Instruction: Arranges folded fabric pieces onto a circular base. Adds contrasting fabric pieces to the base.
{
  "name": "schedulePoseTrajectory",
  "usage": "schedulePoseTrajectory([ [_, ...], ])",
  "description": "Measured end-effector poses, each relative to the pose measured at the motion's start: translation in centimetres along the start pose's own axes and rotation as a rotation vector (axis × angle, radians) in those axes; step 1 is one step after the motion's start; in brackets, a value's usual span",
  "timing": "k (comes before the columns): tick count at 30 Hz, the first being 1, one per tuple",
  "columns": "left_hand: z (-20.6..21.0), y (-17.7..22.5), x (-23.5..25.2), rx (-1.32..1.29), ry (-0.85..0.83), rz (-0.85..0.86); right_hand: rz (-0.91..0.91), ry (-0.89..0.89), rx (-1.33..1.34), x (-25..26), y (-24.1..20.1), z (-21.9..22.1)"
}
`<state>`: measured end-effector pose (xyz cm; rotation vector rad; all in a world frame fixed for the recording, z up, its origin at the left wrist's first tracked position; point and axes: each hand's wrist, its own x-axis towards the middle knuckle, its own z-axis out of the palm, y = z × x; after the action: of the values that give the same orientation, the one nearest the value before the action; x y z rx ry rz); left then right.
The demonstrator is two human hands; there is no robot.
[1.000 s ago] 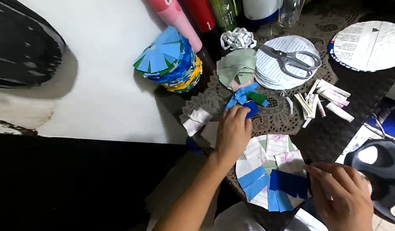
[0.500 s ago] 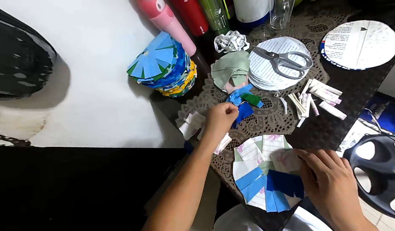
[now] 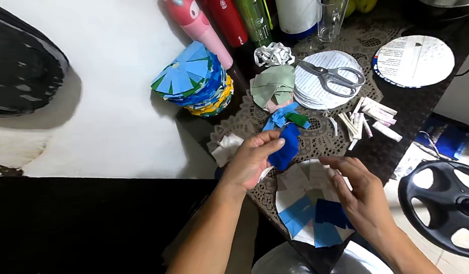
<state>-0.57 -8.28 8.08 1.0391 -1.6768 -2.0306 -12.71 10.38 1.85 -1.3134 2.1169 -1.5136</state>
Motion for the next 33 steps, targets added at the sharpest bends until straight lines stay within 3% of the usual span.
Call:
schedulePoseTrajectory([
  [5, 1.8, -1.1, -2.5, 0.013, -0.240, 0.011, 0.199, -0.136, 0.485, 0.0, -0.9, -1.5],
  [11, 3.6, -3.4, -4.4, -0.030, -0.395, 0.043, 0.301, -0.202, 0.710, -3.3, -0.6, -3.4],
  [20, 6.7, -8.7, -7.6, 0.326, -0.287, 0.081, 0.314, -0.052, 0.148, -11.2, -0.2, -3.6],
  [27, 8.6, -8.8, -6.0, 0.856, -0.078, 0.396, 0.197, 0.076, -0.261, -9.6, 1.0, -2.6],
  [33, 9.3, -9.0, -5.1, 1.007, 0.002, 0.521, 0.198, 0.073, -0.354, -9.2, 1.2, -2.6],
])
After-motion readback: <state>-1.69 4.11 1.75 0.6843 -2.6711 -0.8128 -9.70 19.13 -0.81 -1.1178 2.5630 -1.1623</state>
